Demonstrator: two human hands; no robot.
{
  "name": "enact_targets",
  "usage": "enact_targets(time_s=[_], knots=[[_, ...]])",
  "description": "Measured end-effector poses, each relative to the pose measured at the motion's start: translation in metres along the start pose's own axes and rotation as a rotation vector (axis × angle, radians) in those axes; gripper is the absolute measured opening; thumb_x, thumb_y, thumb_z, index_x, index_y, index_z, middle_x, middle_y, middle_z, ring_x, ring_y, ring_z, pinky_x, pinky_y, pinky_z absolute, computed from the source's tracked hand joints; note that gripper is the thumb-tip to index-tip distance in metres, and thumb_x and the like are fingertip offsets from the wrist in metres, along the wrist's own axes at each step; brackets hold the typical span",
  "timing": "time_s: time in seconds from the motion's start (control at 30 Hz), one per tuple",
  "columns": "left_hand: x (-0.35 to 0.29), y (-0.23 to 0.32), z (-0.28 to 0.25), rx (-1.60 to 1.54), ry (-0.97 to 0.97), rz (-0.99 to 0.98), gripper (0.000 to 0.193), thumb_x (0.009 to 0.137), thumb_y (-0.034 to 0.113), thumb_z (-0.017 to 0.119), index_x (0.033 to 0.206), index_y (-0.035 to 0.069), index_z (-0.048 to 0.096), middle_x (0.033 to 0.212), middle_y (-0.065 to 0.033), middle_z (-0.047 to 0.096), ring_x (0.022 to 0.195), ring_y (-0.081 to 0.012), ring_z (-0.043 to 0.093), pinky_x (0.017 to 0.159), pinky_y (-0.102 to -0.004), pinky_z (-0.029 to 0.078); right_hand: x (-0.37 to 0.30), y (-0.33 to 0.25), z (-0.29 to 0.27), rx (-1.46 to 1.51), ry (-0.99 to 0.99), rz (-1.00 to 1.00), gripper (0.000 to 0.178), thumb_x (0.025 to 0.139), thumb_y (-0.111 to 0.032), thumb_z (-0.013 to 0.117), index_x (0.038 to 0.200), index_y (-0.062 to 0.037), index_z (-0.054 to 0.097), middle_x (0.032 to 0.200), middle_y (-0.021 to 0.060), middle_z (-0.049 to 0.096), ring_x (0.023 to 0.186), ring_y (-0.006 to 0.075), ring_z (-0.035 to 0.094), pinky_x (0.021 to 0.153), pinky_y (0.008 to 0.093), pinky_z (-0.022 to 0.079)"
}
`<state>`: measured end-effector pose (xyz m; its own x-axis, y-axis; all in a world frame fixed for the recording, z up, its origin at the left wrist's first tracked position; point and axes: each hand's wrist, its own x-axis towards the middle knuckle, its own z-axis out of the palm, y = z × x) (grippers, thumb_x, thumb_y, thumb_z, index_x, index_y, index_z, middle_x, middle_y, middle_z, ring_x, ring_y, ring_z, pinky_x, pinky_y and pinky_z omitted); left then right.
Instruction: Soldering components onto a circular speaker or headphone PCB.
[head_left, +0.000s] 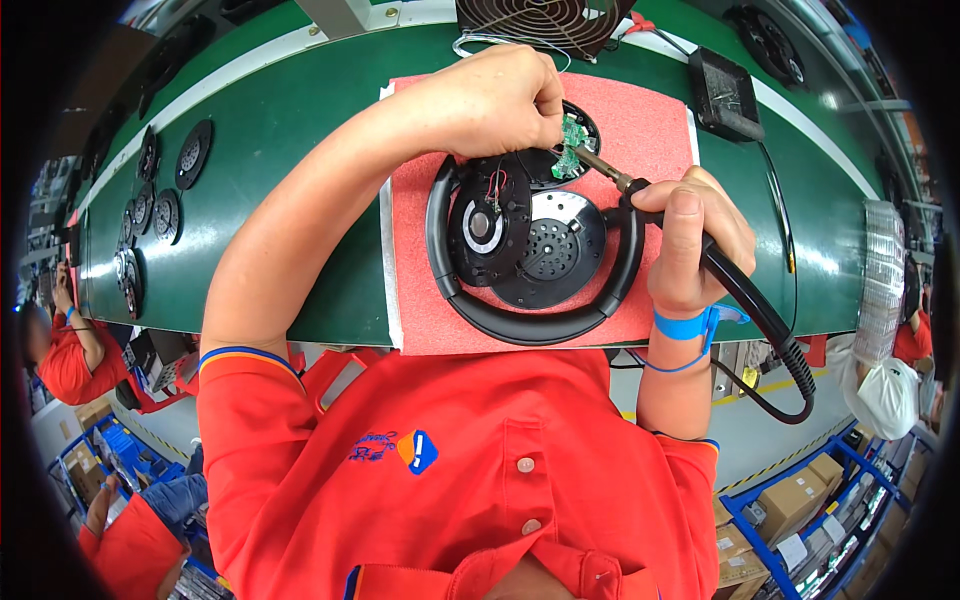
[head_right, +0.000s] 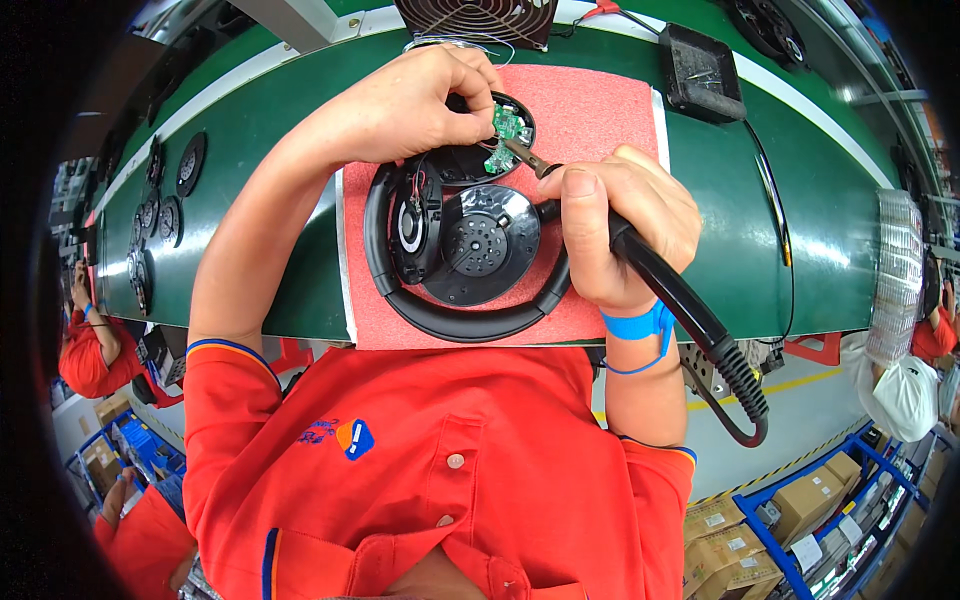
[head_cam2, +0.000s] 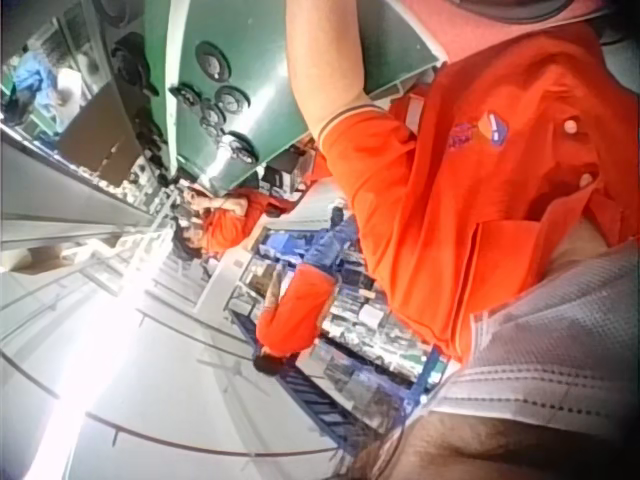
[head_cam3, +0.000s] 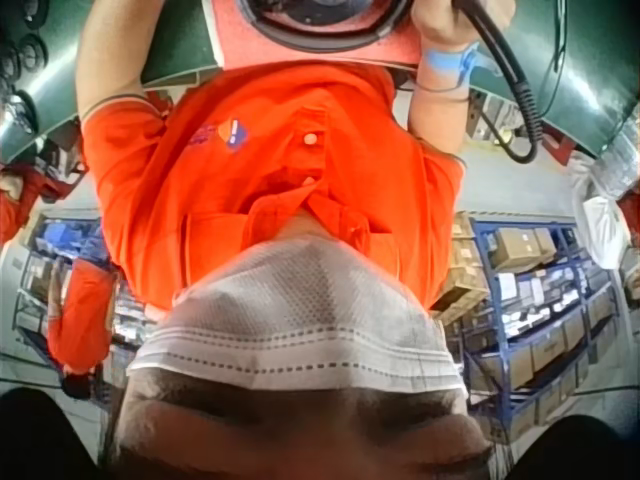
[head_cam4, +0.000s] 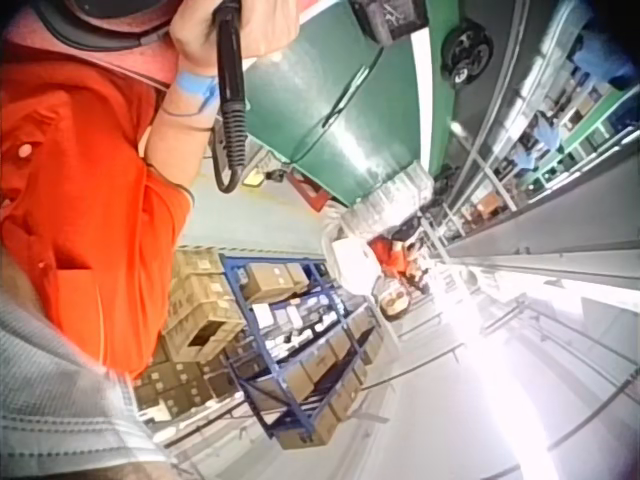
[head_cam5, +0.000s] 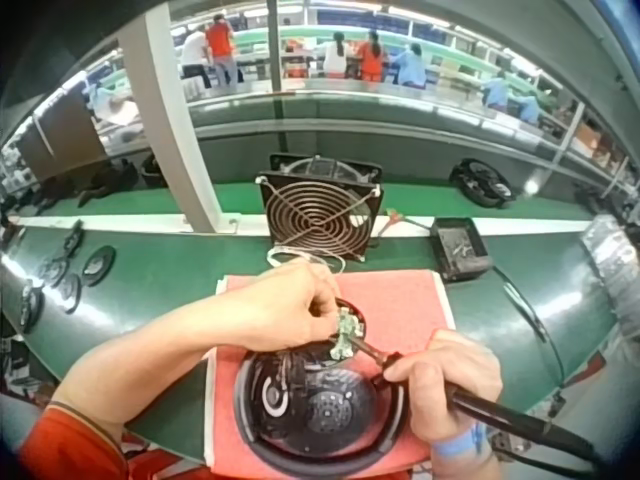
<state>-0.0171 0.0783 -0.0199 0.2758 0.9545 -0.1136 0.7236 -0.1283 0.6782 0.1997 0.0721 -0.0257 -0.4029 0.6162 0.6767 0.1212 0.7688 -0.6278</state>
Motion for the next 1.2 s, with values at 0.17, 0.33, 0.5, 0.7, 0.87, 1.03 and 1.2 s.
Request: enact_targets(time_s=[0.17,0.33,0.5,0.7,0.87,1.03,1.2], knots=[[0.0,-0.001,0.002,0.026,0.024,0.006,0.016,0.071,0.013,0.064,0.068,-0.003,0.062,0.091,-0.0133,0.061,0.088,-0.0247,0.058,0.083,-0.0321,0.043,0.0,0.0,0.0,-0.005,-0.012,-0.012,0.031,0.087,-0.014,0.051,0.066,0.0062,0.06,0.061,0.0098,0.059,0.05,0.0137,0.043,0.046,0.0267,0.032],[0.0,-0.001,0.004,0.046,0.046,0.025,0.015,0.07,0.012,0.064,0.067,-0.003,0.061,0.089,-0.013,0.06,0.087,-0.0252,0.058,0.082,-0.0323,0.044,0.0,-0.001,0.001,-0.003,-0.013,-0.017,0.03,0.087,-0.012,0.05,0.066,0.0063,0.059,0.061,0.0106,0.06,0.05,0.0139,0.043,0.046,0.0268,0.032],[0.002,-0.011,0.01,0.027,0.182,0.167,0.016,0.064,0.011,0.061,0.067,-0.004,0.065,0.055,-0.0162,0.058,0.053,-0.0245,0.06,0.055,-0.0353,0.048,-0.002,0.001,-0.001,0.035,0.023,-0.052,0.03,0.087,-0.012,0.049,0.066,0.0065,0.058,0.062,0.0124,0.06,0.051,0.0149,0.044,0.046,0.0273,0.032],[0.001,-0.009,0.01,0.026,0.189,0.187,0.016,0.064,0.011,0.061,0.067,-0.004,0.065,0.053,-0.0155,0.057,0.052,-0.0247,0.059,0.055,-0.0357,0.048,-0.002,0.002,-0.003,0.021,0.043,-0.034,0.03,0.088,-0.011,0.048,0.067,0.0076,0.058,0.062,0.0128,0.06,0.051,0.0151,0.045,0.047,0.0277,0.032],[-0.005,-0.003,0.006,0.056,0.157,0.146,0.013,0.071,0.011,0.064,0.072,-0.002,0.062,0.09,-0.0102,0.06,0.086,-0.0235,0.058,0.081,-0.0312,0.044,-0.001,0.003,-0.004,0.033,0.078,-0.019,0.03,0.088,-0.011,0.047,0.067,0.008,0.059,0.062,0.013,0.06,0.052,0.0149,0.047,0.048,0.0273,0.034],[-0.005,0.0,0.011,0.028,0.251,0.288,0.01,0.068,0.01,0.063,0.071,0.0,0.064,0.087,-0.0107,0.062,0.084,-0.026,0.059,0.077,-0.0342,0.046,0.0,0.002,-0.006,0.045,0.087,0.0,0.03,0.088,-0.01,0.047,0.067,0.0083,0.059,0.062,0.0126,0.059,0.052,0.0143,0.047,0.048,0.027,0.035],[-0.009,0.008,0.007,0.207,0.241,0.388,0.009,0.073,0.007,0.063,0.077,0.0,0.062,0.102,-0.0073,0.061,0.099,-0.0233,0.054,0.086,-0.0317,0.043,-0.001,0.002,-0.008,0.057,0.09,0.007,0.029,0.088,-0.01,0.048,0.067,0.0078,0.059,0.061,0.0113,0.059,0.051,0.0133,0.045,0.047,0.027,0.034]])
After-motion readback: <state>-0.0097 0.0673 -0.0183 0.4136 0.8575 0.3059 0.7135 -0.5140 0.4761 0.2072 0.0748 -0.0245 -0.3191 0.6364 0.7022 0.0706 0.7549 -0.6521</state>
